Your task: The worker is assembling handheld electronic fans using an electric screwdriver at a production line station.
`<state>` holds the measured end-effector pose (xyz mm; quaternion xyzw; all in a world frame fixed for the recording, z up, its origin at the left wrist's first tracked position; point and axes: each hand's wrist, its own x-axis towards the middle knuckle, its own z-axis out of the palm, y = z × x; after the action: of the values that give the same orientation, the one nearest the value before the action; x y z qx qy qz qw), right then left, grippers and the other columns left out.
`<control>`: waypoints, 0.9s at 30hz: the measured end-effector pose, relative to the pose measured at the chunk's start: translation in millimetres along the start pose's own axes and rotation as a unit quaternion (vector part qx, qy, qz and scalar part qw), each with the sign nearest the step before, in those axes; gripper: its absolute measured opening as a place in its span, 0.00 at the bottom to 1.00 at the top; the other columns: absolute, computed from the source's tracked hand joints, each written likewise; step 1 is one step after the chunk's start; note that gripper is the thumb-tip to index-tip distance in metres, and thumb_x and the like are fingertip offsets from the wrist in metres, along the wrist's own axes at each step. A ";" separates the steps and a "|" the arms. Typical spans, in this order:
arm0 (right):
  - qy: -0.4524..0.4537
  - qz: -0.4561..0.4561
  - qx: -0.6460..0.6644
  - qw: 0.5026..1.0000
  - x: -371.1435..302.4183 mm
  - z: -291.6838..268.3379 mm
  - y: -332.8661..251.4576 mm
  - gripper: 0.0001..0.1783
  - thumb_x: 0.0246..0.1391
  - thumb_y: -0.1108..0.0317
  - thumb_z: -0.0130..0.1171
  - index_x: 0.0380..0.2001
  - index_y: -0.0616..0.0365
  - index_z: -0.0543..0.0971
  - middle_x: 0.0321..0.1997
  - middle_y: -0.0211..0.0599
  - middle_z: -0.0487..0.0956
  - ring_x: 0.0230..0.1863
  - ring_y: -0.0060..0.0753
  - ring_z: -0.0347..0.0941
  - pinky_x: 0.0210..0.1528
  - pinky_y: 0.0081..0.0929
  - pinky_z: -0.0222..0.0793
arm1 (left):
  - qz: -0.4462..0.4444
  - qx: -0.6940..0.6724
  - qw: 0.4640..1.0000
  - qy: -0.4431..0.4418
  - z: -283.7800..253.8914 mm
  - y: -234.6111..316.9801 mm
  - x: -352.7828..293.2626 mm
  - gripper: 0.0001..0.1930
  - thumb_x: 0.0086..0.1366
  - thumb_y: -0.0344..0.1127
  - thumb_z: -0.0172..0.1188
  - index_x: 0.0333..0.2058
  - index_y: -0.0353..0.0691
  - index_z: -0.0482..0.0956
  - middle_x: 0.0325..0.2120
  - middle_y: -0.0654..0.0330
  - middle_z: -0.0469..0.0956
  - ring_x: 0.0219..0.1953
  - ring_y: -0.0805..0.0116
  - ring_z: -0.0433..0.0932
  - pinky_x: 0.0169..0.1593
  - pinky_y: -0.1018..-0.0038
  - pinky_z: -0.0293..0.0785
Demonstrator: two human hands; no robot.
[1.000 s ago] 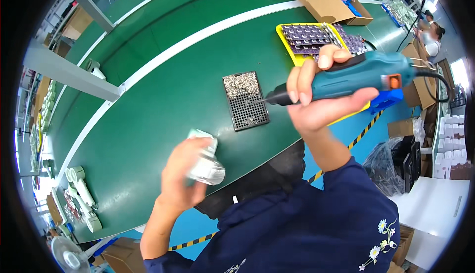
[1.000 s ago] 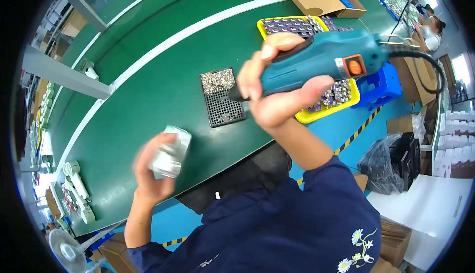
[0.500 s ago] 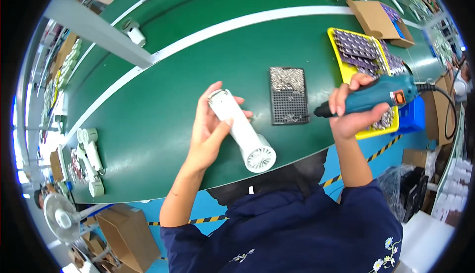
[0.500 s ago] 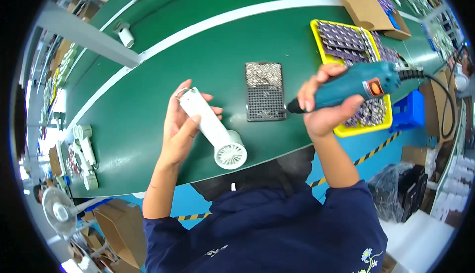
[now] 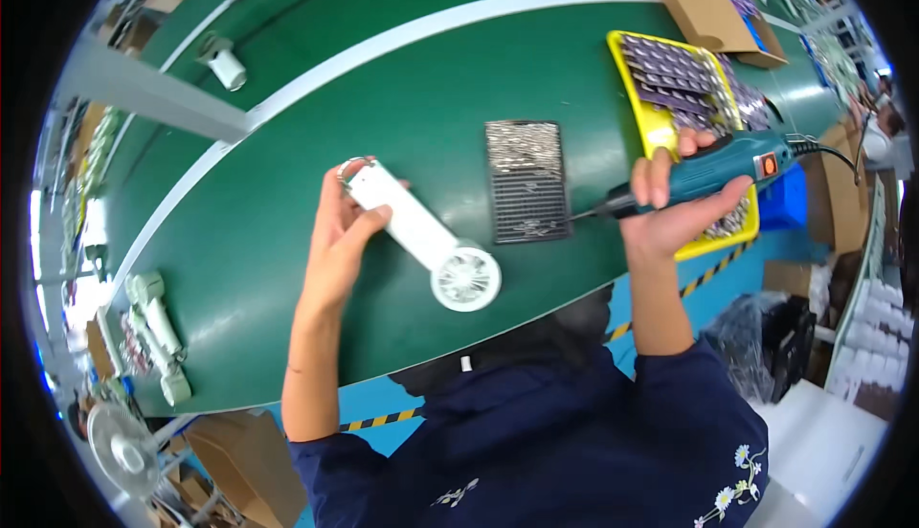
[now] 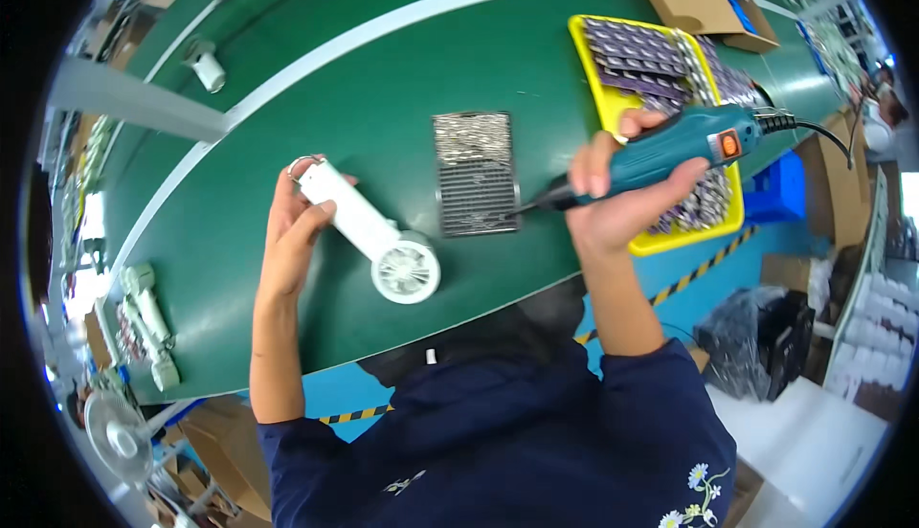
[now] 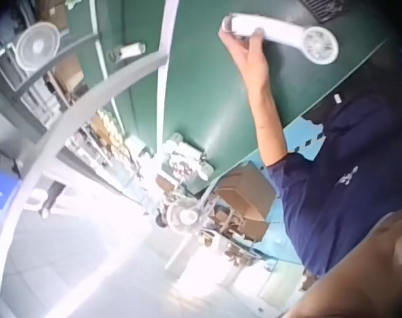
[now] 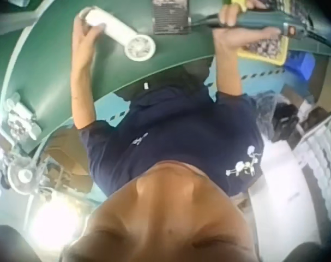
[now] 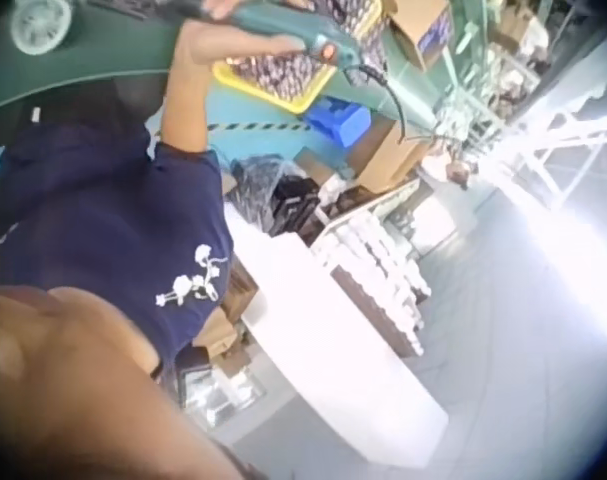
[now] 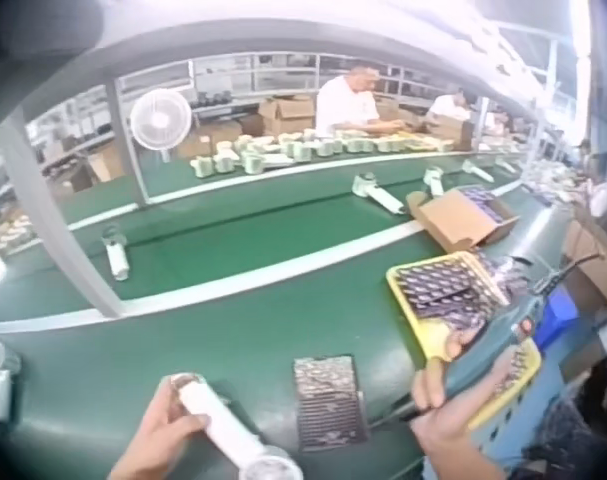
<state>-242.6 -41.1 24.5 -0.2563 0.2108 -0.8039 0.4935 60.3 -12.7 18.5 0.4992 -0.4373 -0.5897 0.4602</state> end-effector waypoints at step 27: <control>-0.179 0.109 0.037 0.977 -31.3 85.2 -6.2 0.43 0.41 0.18 0.41 0.42 0.47 0.67 0.35 0.24 0.68 0.09 0.21 0.58 0.11 0.23 0.55 | 0.432 0.359 0.826 -0.040 55.4 -4.2 -23.2 0.09 0.40 0.32 0.70 0.22 0.44 0.80 0.48 0.62 0.73 0.52 0.57 0.66 0.53 0.59 0.57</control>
<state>-182.1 -17.5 88.3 -0.3530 0.1164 -0.6936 0.6171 6.7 13.9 25.3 0.3647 -0.8073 -0.1519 0.4384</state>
